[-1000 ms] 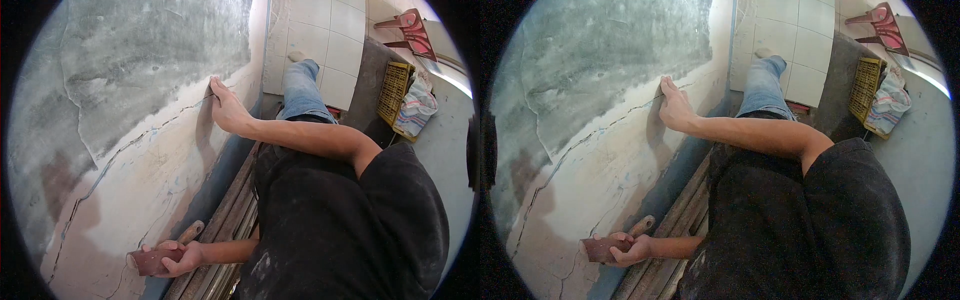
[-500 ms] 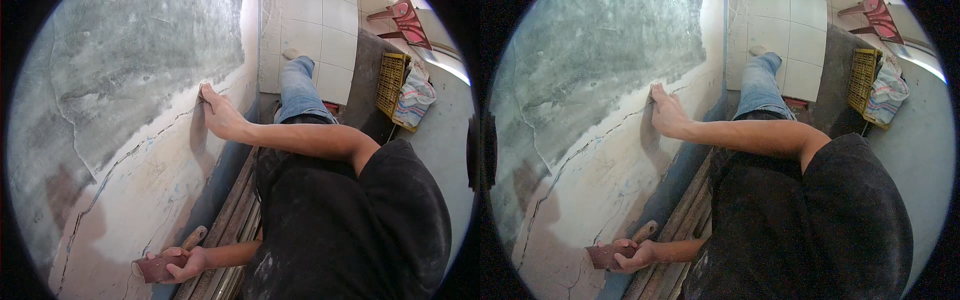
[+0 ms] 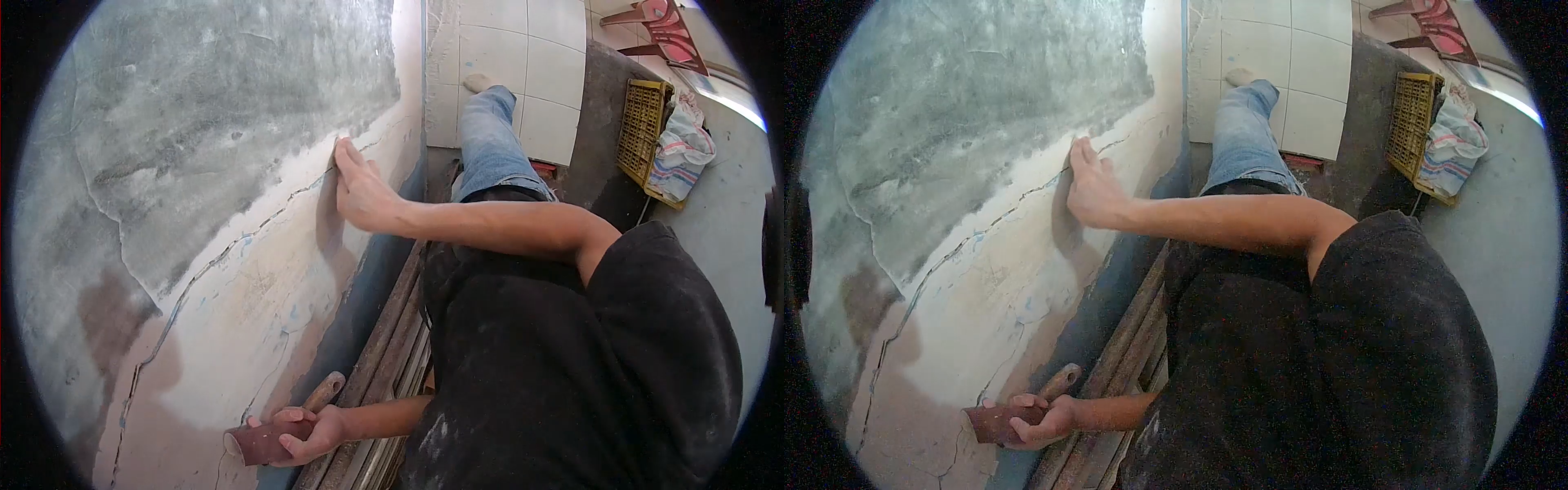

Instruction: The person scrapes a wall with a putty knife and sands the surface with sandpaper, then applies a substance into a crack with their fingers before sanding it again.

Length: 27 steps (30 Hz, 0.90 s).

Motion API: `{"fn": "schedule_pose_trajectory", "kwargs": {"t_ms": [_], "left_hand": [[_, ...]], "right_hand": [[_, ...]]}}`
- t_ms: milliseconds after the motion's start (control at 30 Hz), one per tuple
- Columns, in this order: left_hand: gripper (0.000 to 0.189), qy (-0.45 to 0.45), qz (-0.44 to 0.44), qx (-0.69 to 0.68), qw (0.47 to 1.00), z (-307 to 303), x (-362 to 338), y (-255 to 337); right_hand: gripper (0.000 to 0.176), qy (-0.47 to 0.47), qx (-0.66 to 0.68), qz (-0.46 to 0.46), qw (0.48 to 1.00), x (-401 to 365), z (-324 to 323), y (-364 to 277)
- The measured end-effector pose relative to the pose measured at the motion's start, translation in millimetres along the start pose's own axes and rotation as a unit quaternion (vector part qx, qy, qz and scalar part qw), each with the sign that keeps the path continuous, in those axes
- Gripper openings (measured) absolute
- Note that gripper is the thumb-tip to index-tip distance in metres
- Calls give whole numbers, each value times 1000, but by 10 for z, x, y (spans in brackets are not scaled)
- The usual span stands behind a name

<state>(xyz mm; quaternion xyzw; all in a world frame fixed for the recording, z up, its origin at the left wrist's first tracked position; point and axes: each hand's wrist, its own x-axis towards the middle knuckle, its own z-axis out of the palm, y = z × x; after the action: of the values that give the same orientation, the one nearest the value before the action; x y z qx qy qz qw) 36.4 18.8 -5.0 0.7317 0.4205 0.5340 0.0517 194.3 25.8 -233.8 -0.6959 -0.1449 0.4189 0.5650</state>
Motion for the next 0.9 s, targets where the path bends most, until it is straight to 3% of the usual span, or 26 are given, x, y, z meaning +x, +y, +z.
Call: {"fn": "schedule_pose_trajectory", "kwargs": {"t_ms": [167,267,300,400,533,600,700,767,900], "left_hand": [[57,1,4,18,1000,-29,4,-29],[58,-13,2,14,1000,-105,35,-107],[59,-16,-1,13,1000,-120,36,-109],[59,4,7,24,1000,-54,24,-71],[60,6,0,27,1000,-75,14,-77],[60,0,1,19,1000,-96,19,-98],[62,-7,12,23,1000,-110,25,-122],[62,37,-8,1,999,-63,16,-118],[63,4,-4,-11,1000,-154,47,-185]], "right_hand": [[72,-61,40,127,989,153,-157,-101],[54,-51,24,106,993,234,-113,21],[47,9,-27,32,999,224,-5,88],[35,64,42,-30,997,136,-85,230],[32,65,192,125,971,223,-119,520],[33,58,295,176,937,131,-325,228],[39,145,211,89,963,191,-182,255],[42,107,202,110,967,116,-69,154],[47,111,123,99,981,94,78,80]]}}
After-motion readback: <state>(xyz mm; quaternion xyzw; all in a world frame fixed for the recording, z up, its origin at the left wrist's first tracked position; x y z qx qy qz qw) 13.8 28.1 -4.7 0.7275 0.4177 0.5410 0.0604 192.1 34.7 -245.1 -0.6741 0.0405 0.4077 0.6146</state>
